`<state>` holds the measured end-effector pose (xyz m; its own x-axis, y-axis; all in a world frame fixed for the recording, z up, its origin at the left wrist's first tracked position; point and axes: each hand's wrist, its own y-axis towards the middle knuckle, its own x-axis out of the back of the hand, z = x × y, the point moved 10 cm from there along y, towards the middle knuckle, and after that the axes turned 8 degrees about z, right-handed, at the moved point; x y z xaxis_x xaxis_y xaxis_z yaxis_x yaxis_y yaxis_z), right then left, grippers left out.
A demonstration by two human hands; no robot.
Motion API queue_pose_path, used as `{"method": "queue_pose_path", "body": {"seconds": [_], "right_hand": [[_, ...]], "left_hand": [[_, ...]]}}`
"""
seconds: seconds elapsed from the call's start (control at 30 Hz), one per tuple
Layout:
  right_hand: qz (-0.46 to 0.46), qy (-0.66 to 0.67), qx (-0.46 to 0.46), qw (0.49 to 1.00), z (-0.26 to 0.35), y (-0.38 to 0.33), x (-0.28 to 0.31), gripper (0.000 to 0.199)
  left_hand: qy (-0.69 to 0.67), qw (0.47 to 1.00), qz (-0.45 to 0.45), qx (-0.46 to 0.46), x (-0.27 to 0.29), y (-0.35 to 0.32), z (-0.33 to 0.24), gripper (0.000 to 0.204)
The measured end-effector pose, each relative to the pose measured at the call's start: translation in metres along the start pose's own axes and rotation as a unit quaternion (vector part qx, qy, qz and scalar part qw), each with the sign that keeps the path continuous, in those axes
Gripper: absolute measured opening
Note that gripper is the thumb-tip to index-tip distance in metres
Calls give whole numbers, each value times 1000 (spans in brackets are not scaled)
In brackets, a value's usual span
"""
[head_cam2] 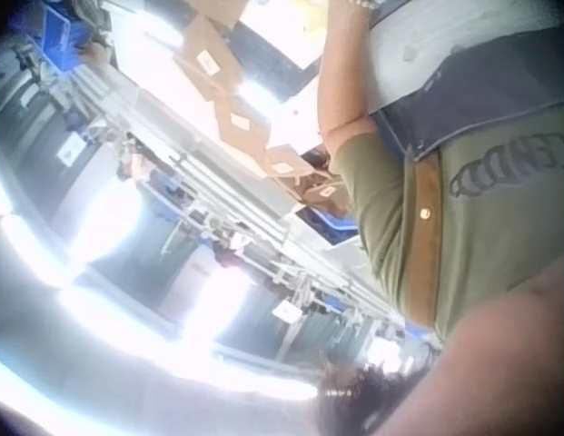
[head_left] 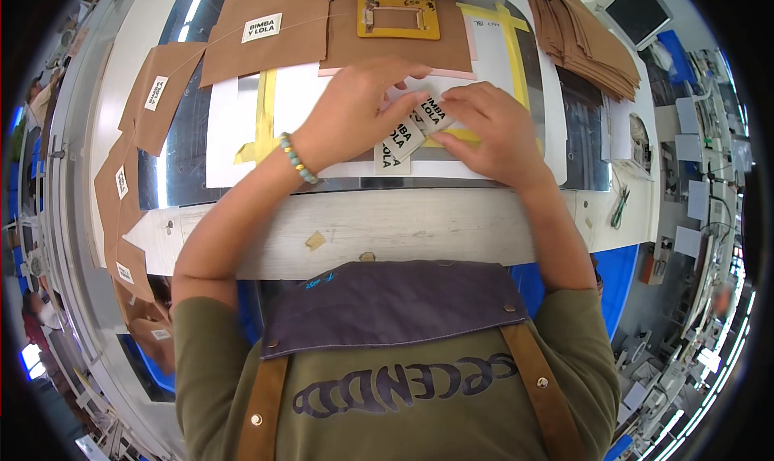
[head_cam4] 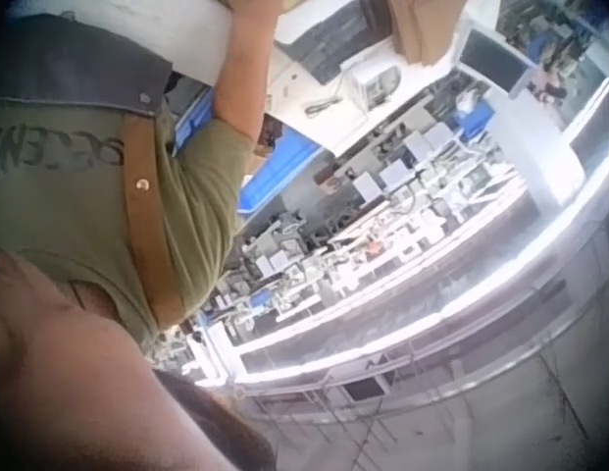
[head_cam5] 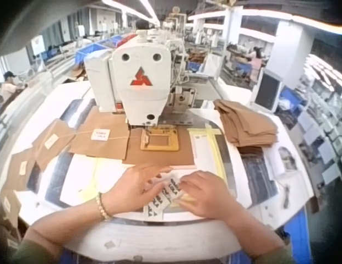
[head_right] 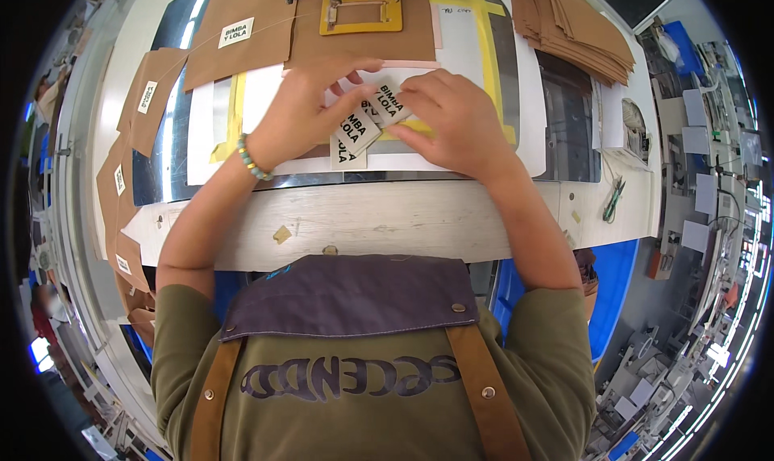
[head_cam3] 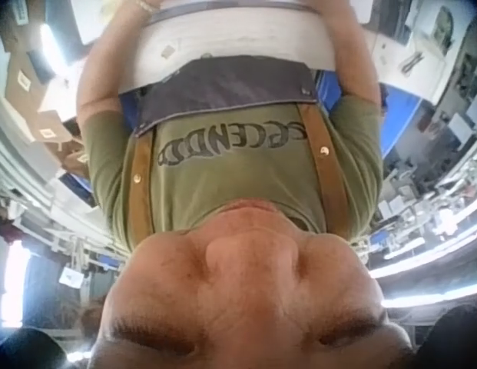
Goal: Aligning, stitching, and organizing leather components and brand labels using an industrial sewing setup.
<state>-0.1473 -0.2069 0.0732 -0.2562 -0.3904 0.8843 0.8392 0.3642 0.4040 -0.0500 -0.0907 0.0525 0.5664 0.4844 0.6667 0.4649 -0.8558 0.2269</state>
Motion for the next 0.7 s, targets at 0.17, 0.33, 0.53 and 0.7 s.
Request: {"method": "queue_pose_path", "body": {"seconds": [0.17, 0.33, 0.53, 0.7], "right_hand": [[-15, -17, 2, 1000, 0, -4, -5, 24], [-45, 15, -20, 999, -12, -6, 0, 19], [-83, 66, -54, 993, -22, -7, 7, 15], [-68, 104, -20, 992, -17, -7, 4, 19]], "left_hand": [[151, 971, -11, -187, -18, -6, -29, 37], [127, 979, 14, -157, -17, -8, -26, 40], [113, 983, 23, -141, -15, -6, -27, 40], [117, 979, -21, -166, -11, -9, -26, 35]]}}
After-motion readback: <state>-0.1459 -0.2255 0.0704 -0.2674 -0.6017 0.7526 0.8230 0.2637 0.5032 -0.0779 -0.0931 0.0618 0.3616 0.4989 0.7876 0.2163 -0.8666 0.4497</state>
